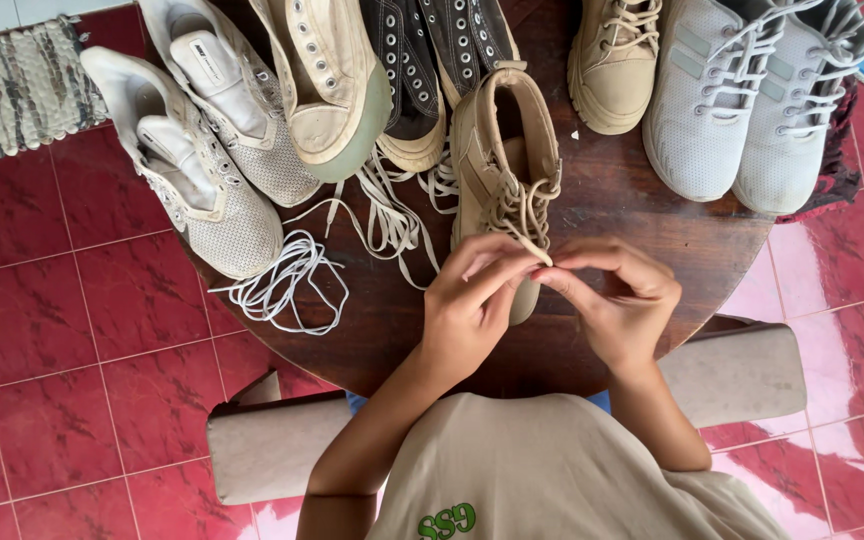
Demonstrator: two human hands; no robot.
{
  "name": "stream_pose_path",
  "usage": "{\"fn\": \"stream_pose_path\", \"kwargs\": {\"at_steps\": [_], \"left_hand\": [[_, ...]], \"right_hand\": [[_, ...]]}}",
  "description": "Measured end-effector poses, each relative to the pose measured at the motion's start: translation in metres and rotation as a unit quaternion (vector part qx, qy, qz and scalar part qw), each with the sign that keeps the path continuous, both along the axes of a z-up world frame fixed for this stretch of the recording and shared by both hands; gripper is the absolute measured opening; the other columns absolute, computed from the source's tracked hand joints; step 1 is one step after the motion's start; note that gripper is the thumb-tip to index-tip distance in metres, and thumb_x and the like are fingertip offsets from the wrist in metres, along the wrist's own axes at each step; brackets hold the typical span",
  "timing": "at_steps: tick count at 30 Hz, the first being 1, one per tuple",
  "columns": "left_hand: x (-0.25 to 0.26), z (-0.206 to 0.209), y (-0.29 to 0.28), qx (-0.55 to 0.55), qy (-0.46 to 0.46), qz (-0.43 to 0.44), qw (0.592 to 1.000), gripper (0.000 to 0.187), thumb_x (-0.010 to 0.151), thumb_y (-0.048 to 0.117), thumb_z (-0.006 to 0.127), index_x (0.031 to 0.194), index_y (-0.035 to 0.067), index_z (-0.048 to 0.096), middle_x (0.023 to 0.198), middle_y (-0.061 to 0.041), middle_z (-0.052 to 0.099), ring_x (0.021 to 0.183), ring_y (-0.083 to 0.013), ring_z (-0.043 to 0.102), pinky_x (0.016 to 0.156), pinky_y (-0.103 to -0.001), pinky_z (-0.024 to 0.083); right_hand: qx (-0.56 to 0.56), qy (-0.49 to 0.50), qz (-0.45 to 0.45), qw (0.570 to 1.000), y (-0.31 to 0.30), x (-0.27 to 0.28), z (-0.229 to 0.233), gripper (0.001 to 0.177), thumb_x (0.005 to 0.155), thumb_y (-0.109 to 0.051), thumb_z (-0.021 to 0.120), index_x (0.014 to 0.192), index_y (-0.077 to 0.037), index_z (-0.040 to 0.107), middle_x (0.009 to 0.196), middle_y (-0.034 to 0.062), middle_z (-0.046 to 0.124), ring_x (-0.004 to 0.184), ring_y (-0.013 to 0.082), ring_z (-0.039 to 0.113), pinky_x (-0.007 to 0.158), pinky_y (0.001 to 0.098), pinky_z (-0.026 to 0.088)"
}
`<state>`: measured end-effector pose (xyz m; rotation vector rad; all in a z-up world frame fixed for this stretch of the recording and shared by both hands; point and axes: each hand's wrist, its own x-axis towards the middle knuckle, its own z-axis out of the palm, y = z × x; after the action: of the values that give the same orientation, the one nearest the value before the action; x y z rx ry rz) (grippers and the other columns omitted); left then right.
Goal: The person removes laces from a beige boot and a black sneaker, then re-laces each shoe by threading the laces through the eyelets and tying them. The work is performed on a round wooden table with several other shoes nearby.
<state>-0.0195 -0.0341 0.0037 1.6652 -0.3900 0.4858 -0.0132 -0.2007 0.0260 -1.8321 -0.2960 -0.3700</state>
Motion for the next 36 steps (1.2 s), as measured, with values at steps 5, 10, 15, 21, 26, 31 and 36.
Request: {"fn": "stream_pose_path", "kwargs": {"at_steps": [5, 10, 15, 21, 26, 31, 36], "left_hand": [[0.000, -0.004, -0.002, -0.004, -0.017, 0.050, 0.999, 0.023, 0.096, -0.012, 0.070, 0.116, -0.002, 0.070, 0.110, -0.014, 0.073, 0.101, -0.0254, 0.076, 0.088, -0.035, 0.063], [0.003, -0.006, -0.003, -0.044, -0.078, 0.068, 0.994, 0.020, 0.095, -0.015, 0.068, 0.112, -0.004, 0.070, 0.108, -0.015, 0.074, 0.104, -0.0276, 0.076, 0.093, -0.035, 0.064], [0.005, -0.005, 0.001, -0.007, -0.072, 0.052, 0.996, 0.027, 0.099, -0.017, 0.064, 0.122, -0.004, 0.066, 0.119, -0.015, 0.072, 0.111, -0.0302, 0.076, 0.099, -0.034, 0.066], [-0.003, -0.002, 0.011, 0.018, -0.042, 0.015, 0.999, 0.038, 0.097, -0.008, 0.071, 0.132, -0.004, 0.057, 0.130, -0.017, 0.066, 0.115, -0.0281, 0.072, 0.099, -0.035, 0.063], [-0.006, -0.009, 0.015, 0.045, -0.026, 0.037, 0.998, 0.036, 0.098, -0.002, 0.074, 0.131, -0.002, 0.061, 0.128, -0.017, 0.069, 0.111, -0.0265, 0.075, 0.095, -0.033, 0.065], [0.001, -0.019, 0.052, 0.181, -0.025, 0.131, 0.974, 0.039, 0.098, -0.010, 0.064, 0.135, 0.004, 0.065, 0.119, -0.013, 0.071, 0.108, -0.0266, 0.073, 0.095, -0.036, 0.064], [0.011, -0.016, 0.077, 0.253, 0.015, 0.218, 0.942, 0.043, 0.089, -0.015, 0.061, 0.127, 0.002, 0.070, 0.119, -0.014, 0.070, 0.108, -0.0330, 0.069, 0.093, -0.041, 0.061]], "right_hand": [[-0.023, -0.002, -0.016, 1.000, 0.009, -0.008, -0.011, 0.015, 0.088, 0.003, 0.082, 0.100, 0.003, 0.073, 0.099, 0.0115, 0.076, 0.084, 0.0151, 0.073, 0.075, 0.0257, 0.061], [-0.136, -0.098, -0.075, 0.983, 0.022, -0.010, -0.014, 0.019, 0.091, 0.006, 0.082, 0.109, 0.003, 0.075, 0.100, 0.0120, 0.072, 0.083, 0.0165, 0.069, 0.071, 0.0259, 0.056], [-0.155, -0.010, -0.005, 0.988, 0.019, -0.008, -0.009, 0.013, 0.092, 0.003, 0.077, 0.105, 0.003, 0.073, 0.100, 0.0105, 0.071, 0.079, 0.0147, 0.065, 0.068, 0.0251, 0.051], [-0.038, 0.123, 0.074, 0.989, 0.010, -0.002, 0.001, 0.008, 0.101, 0.001, 0.067, 0.108, 0.001, 0.069, 0.101, 0.0055, 0.068, 0.086, 0.0120, 0.062, 0.075, 0.0247, 0.050], [-0.098, 0.096, 0.061, 0.989, 0.016, 0.001, 0.004, 0.007, 0.098, -0.003, 0.071, 0.105, -0.001, 0.072, 0.099, 0.0047, 0.068, 0.073, 0.0102, 0.056, 0.061, 0.0235, 0.043], [-0.228, 0.094, -0.009, 0.969, -0.017, 0.009, 0.015, 0.010, 0.095, -0.009, 0.077, 0.100, 0.000, 0.075, 0.081, 0.0068, 0.064, 0.061, 0.0108, 0.050, 0.053, 0.0274, 0.037], [-0.066, 0.099, -0.030, 0.992, -0.050, 0.030, 0.015, 0.014, 0.107, -0.014, 0.068, 0.099, -0.004, 0.073, 0.084, -0.0002, 0.067, 0.072, 0.0055, 0.056, 0.065, 0.0254, 0.041]]}}
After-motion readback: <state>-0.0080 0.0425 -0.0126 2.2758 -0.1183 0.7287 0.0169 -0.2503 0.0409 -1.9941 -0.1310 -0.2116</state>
